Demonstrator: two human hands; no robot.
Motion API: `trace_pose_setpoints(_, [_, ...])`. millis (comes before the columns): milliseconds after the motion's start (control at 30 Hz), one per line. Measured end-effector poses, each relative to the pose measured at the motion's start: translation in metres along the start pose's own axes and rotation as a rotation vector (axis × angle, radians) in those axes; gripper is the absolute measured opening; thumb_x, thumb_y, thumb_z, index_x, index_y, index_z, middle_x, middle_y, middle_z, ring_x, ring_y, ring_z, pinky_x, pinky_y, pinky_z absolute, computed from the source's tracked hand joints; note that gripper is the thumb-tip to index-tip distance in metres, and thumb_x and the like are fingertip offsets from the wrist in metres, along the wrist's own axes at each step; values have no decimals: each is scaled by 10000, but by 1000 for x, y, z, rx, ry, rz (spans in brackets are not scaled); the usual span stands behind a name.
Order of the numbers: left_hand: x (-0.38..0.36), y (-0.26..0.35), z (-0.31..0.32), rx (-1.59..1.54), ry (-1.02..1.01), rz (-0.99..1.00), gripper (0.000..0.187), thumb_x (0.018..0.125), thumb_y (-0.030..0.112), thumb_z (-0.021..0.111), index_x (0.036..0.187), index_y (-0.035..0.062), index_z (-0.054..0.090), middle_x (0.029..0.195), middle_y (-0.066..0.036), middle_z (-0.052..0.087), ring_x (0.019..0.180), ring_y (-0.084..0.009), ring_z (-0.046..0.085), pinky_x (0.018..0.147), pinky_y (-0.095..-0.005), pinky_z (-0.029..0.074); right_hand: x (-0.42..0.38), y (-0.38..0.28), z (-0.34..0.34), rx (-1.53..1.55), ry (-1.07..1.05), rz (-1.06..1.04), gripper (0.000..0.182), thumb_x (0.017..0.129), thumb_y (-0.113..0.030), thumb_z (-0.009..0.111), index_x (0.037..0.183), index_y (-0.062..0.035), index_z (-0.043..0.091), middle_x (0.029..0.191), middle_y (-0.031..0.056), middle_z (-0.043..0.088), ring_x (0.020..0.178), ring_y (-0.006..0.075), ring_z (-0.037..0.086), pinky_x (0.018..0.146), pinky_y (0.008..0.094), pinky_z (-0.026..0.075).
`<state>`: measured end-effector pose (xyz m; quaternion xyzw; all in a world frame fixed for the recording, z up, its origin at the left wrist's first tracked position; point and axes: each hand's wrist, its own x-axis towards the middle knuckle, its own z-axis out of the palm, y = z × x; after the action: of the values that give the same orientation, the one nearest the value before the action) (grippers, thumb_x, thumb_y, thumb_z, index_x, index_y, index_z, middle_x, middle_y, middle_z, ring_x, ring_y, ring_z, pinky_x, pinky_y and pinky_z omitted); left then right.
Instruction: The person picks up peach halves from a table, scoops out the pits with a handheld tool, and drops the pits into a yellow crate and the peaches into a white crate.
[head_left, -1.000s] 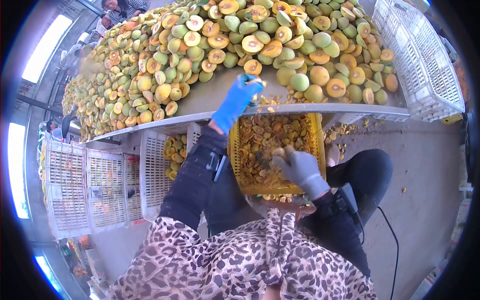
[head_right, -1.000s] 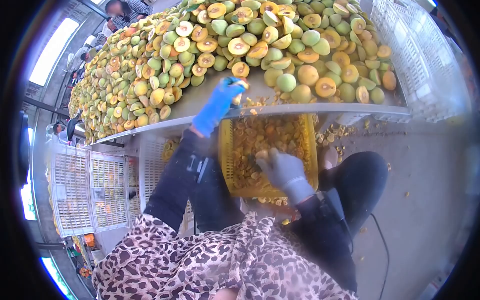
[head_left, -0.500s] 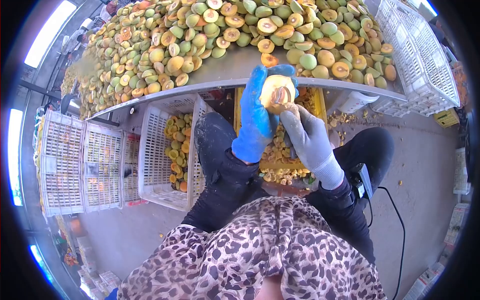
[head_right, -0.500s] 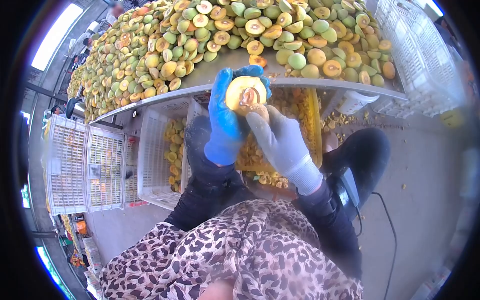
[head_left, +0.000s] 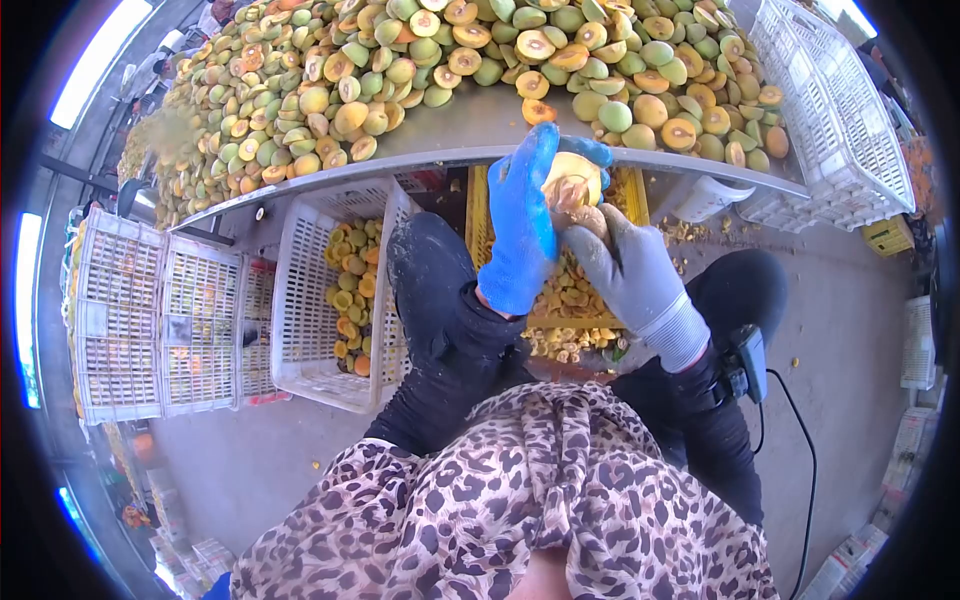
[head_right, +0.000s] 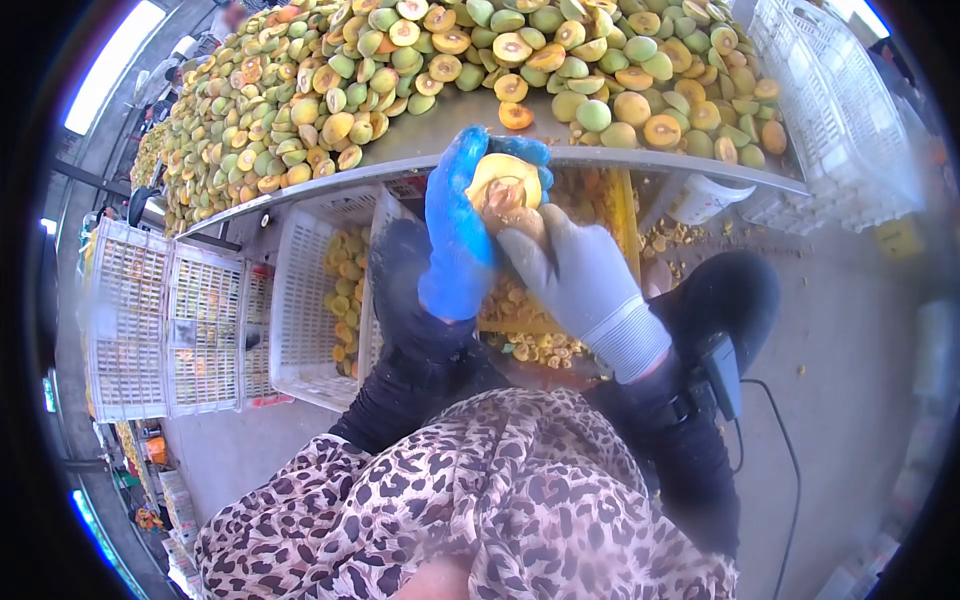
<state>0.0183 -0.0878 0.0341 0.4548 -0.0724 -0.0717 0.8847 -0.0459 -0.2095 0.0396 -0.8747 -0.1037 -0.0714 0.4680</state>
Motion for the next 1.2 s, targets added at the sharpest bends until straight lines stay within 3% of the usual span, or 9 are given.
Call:
trace_pose_setpoints(133, [1, 3, -8, 67, -124, 14, 484, 970, 383, 394, 966, -53, 604, 858, -171, 658, 695, -255, 639, 663, -338, 536, 2, -8, -29, 596, -491, 512, 456, 954, -409, 499, 978, 35, 599, 582, 3, 522, 515, 97, 516, 470, 313, 407])
trace_pose_setpoints(300, [2, 1, -6, 236, -137, 33, 500, 967, 395, 406, 874, -42, 631, 803, -158, 662, 676, -228, 648, 640, -321, 541, -1, -9, -22, 235, -309, 219, 501, 964, -465, 443, 822, -7, 588, 557, -2, 480, 459, 78, 457, 440, 223, 365])
trace_pose_setpoints(367, [-6, -4, -1, 107, -83, 20, 499, 970, 392, 399, 868, -37, 635, 802, -152, 663, 668, -217, 643, 642, -309, 535, -2, -13, -30, 765, -552, 595, 535, 956, -501, 426, 752, -22, 548, 539, 10, 475, 437, 92, 456, 431, 226, 368])
trace_pose_setpoints(500, [1, -3, -15, 381, -276, 92, 554, 973, 440, 372, 906, -49, 625, 807, -169, 656, 668, -207, 628, 664, -314, 520, -1, -14, -29, 594, -589, 625, 547, 938, -535, 427, 741, -35, 531, 515, 15, 461, 396, 84, 420, 406, 220, 342])
trace_pose_setpoints(633, [-9, -11, -13, -13, -267, -26, 536, 967, 451, 374, 1021, -31, 602, 902, -168, 665, 759, -228, 643, 701, -324, 527, -13, 1, -17, 1118, -564, 701, 522, 943, -520, 416, 792, -37, 543, 524, 12, 466, 400, 81, 407, 398, 214, 325])
trace_pose_setpoints(733, [-17, -9, 7, -220, 143, -138, 475, 961, 417, 402, 1047, -14, 584, 859, -151, 667, 695, -244, 658, 591, -318, 550, -14, 11, -15, 1050, -553, 588, 511, 946, -513, 411, 820, -39, 553, 542, 4, 476, 419, 68, 401, 405, 209, 317])
trace_pose_setpoints(900, [1, -14, -55, -306, 120, -330, 379, 937, 396, 479, 1061, 54, 587, 955, -130, 653, 810, -258, 650, 588, -335, 521, -25, 40, 4, 1142, -408, 538, 460, 945, -479, 445, 830, -49, 563, 531, 64, 536, 425, 157, 508, 425, 270, 392])
trace_pose_setpoints(967, [-3, -16, -67, -292, 71, -300, 383, 932, 411, 488, 1079, 67, 575, 974, -122, 649, 845, -256, 647, 645, -335, 530, -8, 53, 17, -530, 159, 68, 409, 919, -459, 503, 846, -59, 549, 583, 157, 596, 530, 300, 611, 485, 383, 467])
trace_pose_setpoints(1200, [-37, -1, -32, 120, 114, -34, 543, 890, 119, 580, 1358, -45, 359, 1321, -146, 449, 1185, -238, 489, 1022, -333, 397, 15, 19, 21, -701, 181, -84, 319, 877, -410, 583, 810, -106, 517, 612, 101, 619, 556, 325, 627, 475, 419, 488])
